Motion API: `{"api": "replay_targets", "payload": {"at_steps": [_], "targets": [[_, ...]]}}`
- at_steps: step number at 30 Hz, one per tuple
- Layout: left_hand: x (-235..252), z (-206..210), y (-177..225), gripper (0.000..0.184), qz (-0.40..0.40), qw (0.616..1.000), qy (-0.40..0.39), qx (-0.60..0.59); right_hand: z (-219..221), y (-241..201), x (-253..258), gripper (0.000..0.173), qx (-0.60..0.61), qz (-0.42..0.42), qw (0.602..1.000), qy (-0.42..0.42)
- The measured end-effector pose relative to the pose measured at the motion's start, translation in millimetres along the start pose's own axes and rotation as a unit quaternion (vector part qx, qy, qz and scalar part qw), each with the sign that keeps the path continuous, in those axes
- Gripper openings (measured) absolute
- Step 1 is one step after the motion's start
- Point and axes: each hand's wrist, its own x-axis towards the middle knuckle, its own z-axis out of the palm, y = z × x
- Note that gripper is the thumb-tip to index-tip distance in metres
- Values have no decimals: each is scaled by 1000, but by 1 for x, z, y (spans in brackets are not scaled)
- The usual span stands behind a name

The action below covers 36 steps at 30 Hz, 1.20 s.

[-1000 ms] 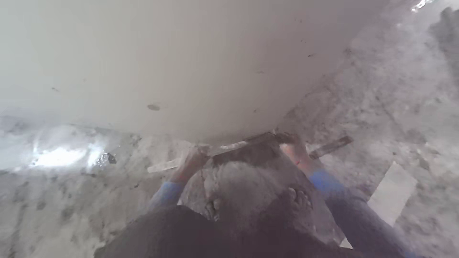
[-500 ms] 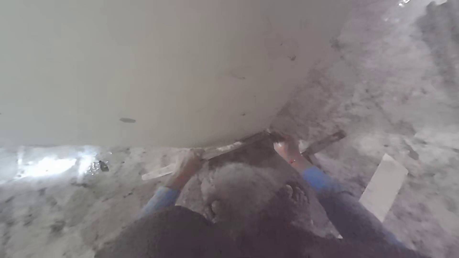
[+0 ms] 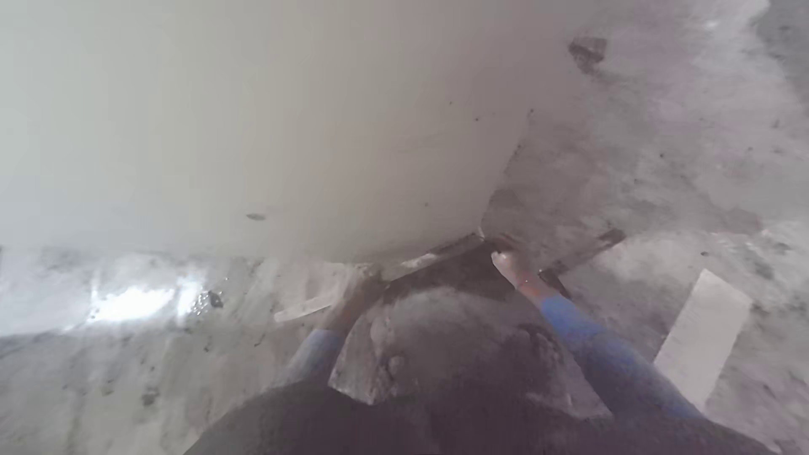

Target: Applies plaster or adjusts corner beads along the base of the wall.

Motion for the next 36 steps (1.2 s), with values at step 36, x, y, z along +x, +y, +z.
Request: {"api": "replay_targets", "payload": {"at_steps": [36], "targets": [[-40, -81, 151, 55, 100, 959, -197, 176, -24, 25, -14, 31, 228, -34, 972, -49]]}}
